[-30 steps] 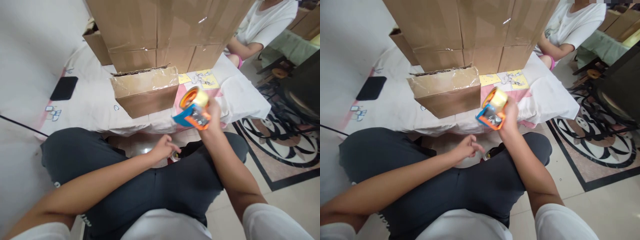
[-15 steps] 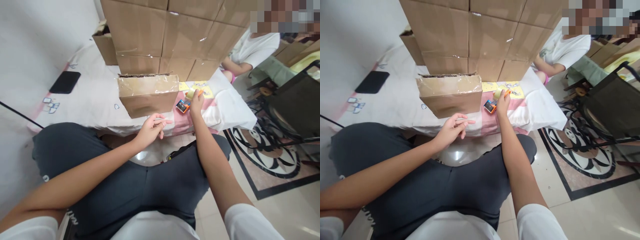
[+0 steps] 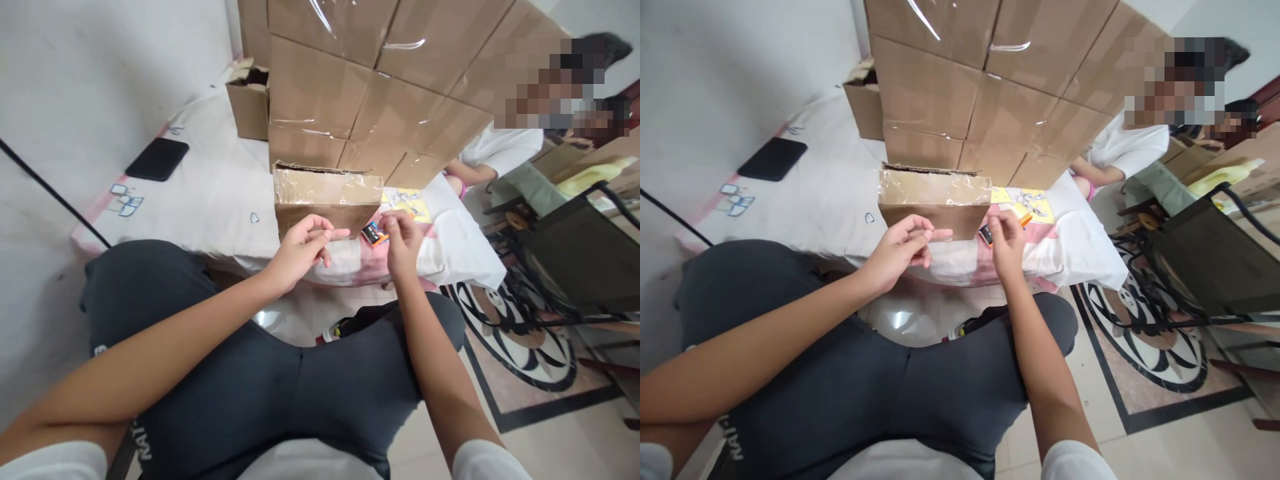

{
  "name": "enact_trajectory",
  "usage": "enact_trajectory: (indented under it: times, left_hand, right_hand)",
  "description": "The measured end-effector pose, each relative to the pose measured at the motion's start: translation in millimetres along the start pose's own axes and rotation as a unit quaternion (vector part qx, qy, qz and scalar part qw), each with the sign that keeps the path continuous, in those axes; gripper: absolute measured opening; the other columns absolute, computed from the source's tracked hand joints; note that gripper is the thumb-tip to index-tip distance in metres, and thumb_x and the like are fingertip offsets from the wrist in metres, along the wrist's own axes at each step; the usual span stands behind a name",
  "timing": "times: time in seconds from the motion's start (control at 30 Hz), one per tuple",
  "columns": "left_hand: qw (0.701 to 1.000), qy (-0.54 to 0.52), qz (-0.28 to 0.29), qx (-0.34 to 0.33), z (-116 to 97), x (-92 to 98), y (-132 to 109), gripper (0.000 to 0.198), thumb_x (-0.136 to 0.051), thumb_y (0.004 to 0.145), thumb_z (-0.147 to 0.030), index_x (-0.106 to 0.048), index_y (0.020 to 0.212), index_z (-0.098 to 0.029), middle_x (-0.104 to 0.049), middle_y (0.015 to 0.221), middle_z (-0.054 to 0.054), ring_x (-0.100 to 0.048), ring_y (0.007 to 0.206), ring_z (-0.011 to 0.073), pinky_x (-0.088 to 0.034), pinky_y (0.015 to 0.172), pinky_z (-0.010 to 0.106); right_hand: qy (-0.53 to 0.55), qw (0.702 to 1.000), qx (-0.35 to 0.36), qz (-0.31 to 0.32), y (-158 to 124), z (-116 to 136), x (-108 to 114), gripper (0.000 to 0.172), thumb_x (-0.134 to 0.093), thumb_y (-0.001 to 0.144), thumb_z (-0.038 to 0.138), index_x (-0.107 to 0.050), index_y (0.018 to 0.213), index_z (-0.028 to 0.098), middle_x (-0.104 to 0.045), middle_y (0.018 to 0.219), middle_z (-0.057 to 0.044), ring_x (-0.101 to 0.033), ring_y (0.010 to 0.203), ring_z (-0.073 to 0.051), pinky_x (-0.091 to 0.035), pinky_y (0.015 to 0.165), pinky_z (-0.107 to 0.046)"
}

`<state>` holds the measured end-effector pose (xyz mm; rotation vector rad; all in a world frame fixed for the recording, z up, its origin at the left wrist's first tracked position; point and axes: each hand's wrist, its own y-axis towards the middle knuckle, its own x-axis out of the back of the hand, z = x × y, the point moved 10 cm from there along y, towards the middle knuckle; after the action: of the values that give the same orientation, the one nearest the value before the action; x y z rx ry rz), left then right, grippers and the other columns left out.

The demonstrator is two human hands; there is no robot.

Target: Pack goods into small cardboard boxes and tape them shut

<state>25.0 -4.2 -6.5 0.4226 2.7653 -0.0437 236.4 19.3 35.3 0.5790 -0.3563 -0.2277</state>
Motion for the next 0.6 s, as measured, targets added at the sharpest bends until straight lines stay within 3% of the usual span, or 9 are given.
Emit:
enact_trajectory:
  times: [0.1, 0.17, 0.4, 0.6]
  left_hand:
    - [1.0, 0.003, 0.0, -0.012, -4, 1.9, 0, 0.02, -0.063, 0.091, -0.035, -0.048, 0.091, -0.021, -0.074, 0.112, 0.008, -0.056, 0.049, 0.0045, -0.037, 0.049, 0.02]
    - [1.0, 0.009, 0.001, -0.018, -5, 2.5, 1, 0.021, -0.063, 0.091, -0.037, -0.049, 0.091, -0.021, -0.073, 0.113, 0.008, -0.056, 0.049, 0.0044, -0.038, 0.049, 0.02]
    - [0.999, 0.044, 0.006, -0.01, -1, 1.0, 1, 0.024, -0.06, 0.092, -0.042, -0.047, 0.094, -0.022, -0.072, 0.118, 0.009, -0.059, 0.047, 0.0055, -0.034, 0.044, 0.018]
    - [0.997, 0.073, -0.013, -0.018, 3, 3.5, 2, 0.024, -0.058, 0.093, -0.044, -0.047, 0.096, -0.023, -0.069, 0.121, 0.008, -0.062, 0.048, 0.0062, -0.034, 0.042, 0.017]
  right_hand:
    - [0.036, 0.986, -0.015, 0.16, -22, 22, -54, 0.033, -0.059, 0.091, 0.054, -0.068, 0.083, 0.023, -0.065, 0.08, -0.004, -0.06, 0.073, -0.019, -0.05, 0.072, -0.035]
    - [0.049, 0.98, -0.033, 0.191, -32, 24, -70, 0.035, -0.063, 0.089, 0.054, -0.067, 0.077, 0.022, -0.064, 0.074, -0.003, -0.058, 0.068, -0.018, -0.048, 0.067, -0.033]
    - [0.072, 0.988, -0.063, 0.121, -34, 16, -68, 0.027, -0.071, 0.084, 0.048, -0.067, 0.079, 0.022, -0.061, 0.069, 0.0, -0.053, 0.058, -0.014, -0.042, 0.055, -0.029]
    - [-0.006, 0.992, 0.026, 0.124, -36, 40, -66, 0.021, -0.063, 0.09, 0.039, -0.064, 0.076, 0.023, -0.06, 0.068, -0.001, -0.051, 0.06, -0.016, -0.044, 0.059, -0.032]
